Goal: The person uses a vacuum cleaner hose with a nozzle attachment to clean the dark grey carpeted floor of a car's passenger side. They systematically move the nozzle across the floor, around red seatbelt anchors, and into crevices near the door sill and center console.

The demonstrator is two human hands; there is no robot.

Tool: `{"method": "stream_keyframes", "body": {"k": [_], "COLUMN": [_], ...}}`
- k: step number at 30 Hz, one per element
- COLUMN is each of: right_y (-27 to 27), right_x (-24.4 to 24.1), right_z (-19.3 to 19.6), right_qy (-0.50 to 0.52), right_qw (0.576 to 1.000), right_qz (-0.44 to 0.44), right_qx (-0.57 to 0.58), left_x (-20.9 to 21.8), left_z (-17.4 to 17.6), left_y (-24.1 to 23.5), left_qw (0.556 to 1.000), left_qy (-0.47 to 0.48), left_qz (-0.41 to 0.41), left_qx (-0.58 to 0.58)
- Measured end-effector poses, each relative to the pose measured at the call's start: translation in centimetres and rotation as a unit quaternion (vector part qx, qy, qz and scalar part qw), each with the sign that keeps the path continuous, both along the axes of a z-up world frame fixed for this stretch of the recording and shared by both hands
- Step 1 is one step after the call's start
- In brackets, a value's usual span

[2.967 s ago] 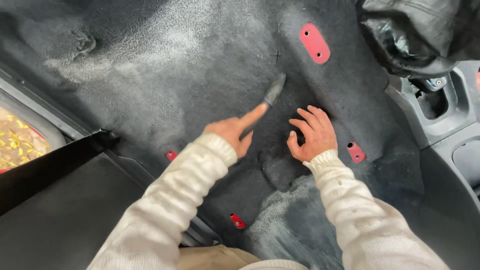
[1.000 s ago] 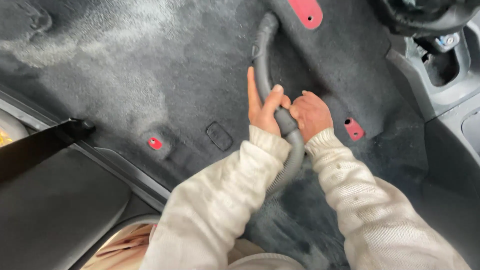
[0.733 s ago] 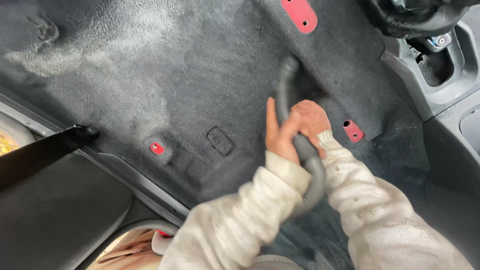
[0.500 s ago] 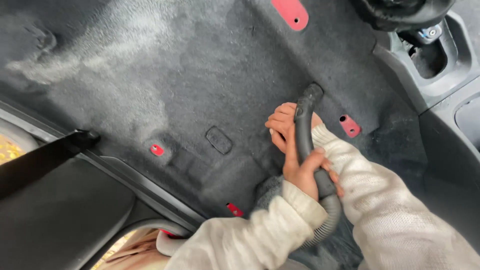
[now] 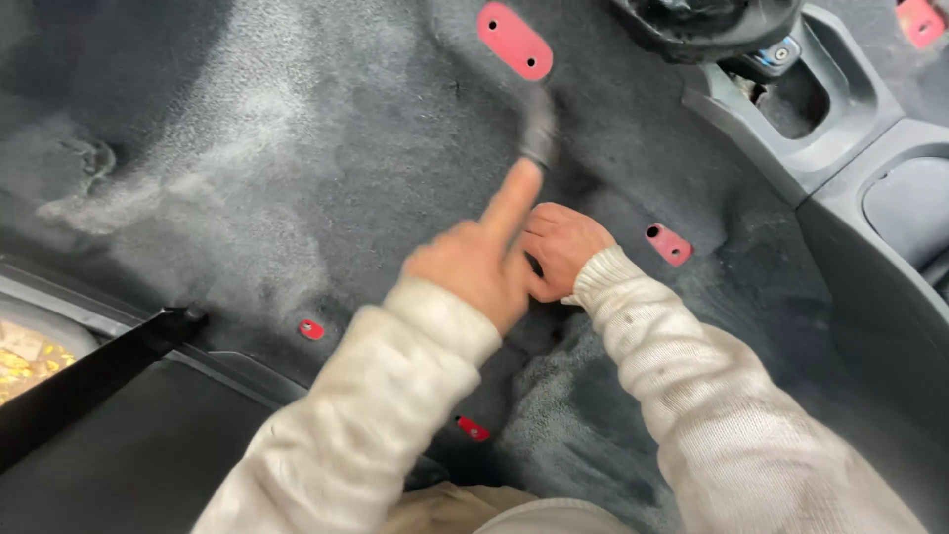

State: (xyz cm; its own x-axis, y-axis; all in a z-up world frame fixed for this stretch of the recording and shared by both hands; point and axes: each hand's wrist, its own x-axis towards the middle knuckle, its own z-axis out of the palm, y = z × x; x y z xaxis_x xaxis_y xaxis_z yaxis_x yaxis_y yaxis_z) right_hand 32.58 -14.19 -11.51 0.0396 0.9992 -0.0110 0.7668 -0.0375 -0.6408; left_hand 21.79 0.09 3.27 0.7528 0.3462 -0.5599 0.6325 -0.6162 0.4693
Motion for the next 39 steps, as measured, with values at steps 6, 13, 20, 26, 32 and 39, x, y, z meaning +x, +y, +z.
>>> {"method": "stream_keyframes", "body": {"k": [6, 13, 20, 26, 32, 39], "right_y": [-2.2, -1.9, 0.4, 0.3, -1.4, -0.5], "right_x": [-0.5, -1.0, -0.2, 0.4, -0.7, -0.9], "right_z": [-7.2, -3.3, 0.4, 0.0, -2.6, -0.8], "right_qy": [0.023, -0.039, 0.039, 0.011, -0.036, 0.020], "right_qw": [0.997, 0.997, 0.989, 0.999, 0.996, 0.944], "right_qz": [0.021, -0.029, -0.051, -0.032, -0.053, -0.062], "right_qx": [0.069, 0.062, -0.135, 0.023, -0.069, -0.322], "left_x": [-0.4, 1.8, 0.1, 0.2, 0.1, 0.6], "left_z": [-1.2, -1.3, -5.5, -7.3, -10.7, -11.0], "left_y": [-2.1, -0.4, 0.3, 3.3, 0.9, 0.8], "left_qw": [0.995, 0.997, 0.986, 0.975, 0.956, 0.960], "left_qy": [-0.081, -0.034, -0.151, -0.184, -0.288, -0.273], "left_qz": [-0.019, 0.011, 0.035, 0.100, -0.018, -0.060], "left_qx": [-0.058, -0.062, -0.059, -0.070, -0.055, -0.009]}}
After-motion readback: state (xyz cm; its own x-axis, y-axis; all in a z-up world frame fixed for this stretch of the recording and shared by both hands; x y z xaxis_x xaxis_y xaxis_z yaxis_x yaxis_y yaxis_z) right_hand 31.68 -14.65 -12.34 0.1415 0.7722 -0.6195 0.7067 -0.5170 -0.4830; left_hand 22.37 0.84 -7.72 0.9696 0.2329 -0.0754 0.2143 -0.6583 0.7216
